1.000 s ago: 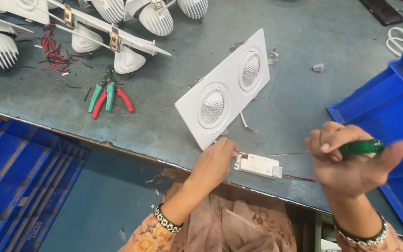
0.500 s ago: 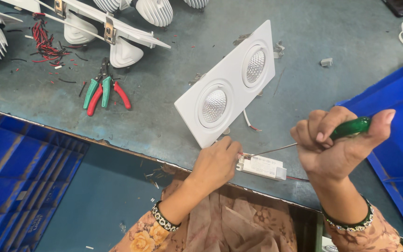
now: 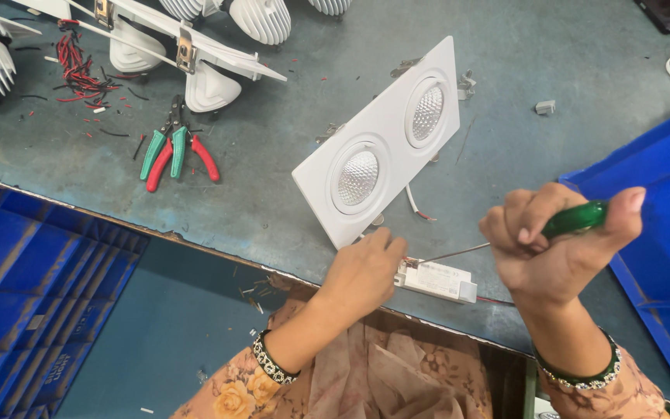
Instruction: The person assembles light fixtures by hand at a workbench. They pick up a white rectangular driver, connect its wires to a dual-lamp fixture housing, and use a screwdriver to secure components, then place the assembled unit into a green plastic bin.
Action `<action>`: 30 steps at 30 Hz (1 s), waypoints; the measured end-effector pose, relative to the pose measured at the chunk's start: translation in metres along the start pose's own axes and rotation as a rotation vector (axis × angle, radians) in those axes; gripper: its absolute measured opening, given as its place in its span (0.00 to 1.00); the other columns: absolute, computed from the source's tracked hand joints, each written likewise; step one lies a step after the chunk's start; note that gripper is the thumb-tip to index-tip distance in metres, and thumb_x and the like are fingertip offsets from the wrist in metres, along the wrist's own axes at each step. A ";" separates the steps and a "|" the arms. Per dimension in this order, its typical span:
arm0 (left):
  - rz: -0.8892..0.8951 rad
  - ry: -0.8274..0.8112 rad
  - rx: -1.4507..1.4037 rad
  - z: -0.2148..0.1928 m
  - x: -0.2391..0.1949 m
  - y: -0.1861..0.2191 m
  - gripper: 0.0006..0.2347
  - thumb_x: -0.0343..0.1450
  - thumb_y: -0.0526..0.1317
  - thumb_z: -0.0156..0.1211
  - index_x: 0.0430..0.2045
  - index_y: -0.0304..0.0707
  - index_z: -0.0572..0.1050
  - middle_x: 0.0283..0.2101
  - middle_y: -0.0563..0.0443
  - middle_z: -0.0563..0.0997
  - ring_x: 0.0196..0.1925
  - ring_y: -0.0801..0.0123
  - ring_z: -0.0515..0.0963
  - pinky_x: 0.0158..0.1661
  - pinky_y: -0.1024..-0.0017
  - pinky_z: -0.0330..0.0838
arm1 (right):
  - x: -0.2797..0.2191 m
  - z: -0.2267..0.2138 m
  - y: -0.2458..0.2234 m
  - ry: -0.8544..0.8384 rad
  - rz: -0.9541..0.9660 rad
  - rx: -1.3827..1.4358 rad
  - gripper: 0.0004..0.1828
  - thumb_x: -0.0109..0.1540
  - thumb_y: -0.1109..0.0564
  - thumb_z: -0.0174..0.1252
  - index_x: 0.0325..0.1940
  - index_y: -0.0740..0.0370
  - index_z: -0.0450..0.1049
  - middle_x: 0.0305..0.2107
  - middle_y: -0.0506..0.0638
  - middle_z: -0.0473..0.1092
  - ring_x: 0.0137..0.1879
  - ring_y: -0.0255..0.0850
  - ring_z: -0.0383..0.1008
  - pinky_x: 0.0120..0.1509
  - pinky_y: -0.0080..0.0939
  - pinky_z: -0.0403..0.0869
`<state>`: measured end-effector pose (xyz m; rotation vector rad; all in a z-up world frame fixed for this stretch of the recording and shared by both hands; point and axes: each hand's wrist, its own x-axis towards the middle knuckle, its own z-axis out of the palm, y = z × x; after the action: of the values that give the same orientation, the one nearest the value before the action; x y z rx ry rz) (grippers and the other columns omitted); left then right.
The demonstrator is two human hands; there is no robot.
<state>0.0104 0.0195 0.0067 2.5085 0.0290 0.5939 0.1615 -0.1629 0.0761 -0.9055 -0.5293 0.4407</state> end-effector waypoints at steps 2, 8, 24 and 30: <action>0.013 -0.015 0.019 -0.001 0.002 0.001 0.08 0.62 0.28 0.58 0.32 0.33 0.71 0.34 0.42 0.73 0.37 0.50 0.79 0.34 0.56 0.74 | 0.000 0.001 0.002 -0.024 0.009 -0.003 0.51 0.69 0.19 0.30 0.14 0.66 0.59 0.07 0.45 0.48 0.16 0.32 0.38 0.24 0.36 0.42; 0.008 -0.058 0.038 -0.004 0.004 0.001 0.08 0.62 0.28 0.59 0.32 0.32 0.71 0.34 0.42 0.73 0.37 0.50 0.79 0.34 0.57 0.74 | -0.002 -0.003 0.006 -0.069 -0.004 -0.004 0.51 0.69 0.19 0.33 0.14 0.67 0.60 0.08 0.44 0.48 0.17 0.31 0.38 0.25 0.36 0.42; 0.069 -0.110 0.155 0.006 0.008 0.006 0.11 0.58 0.29 0.62 0.31 0.32 0.71 0.34 0.42 0.74 0.36 0.53 0.79 0.34 0.61 0.75 | -0.001 -0.008 0.006 -0.057 0.004 -0.007 0.50 0.70 0.22 0.35 0.14 0.67 0.60 0.08 0.44 0.48 0.17 0.31 0.38 0.25 0.35 0.43; 0.034 -0.152 0.160 0.012 0.010 0.010 0.09 0.61 0.29 0.62 0.30 0.32 0.71 0.34 0.42 0.74 0.36 0.53 0.79 0.33 0.61 0.75 | -0.003 -0.010 0.008 -0.092 -0.005 0.013 0.49 0.70 0.22 0.35 0.14 0.66 0.60 0.08 0.44 0.48 0.18 0.32 0.38 0.26 0.35 0.44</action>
<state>0.0239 0.0065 0.0067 2.7081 -0.0240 0.4279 0.1639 -0.1669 0.0638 -0.8745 -0.6124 0.4829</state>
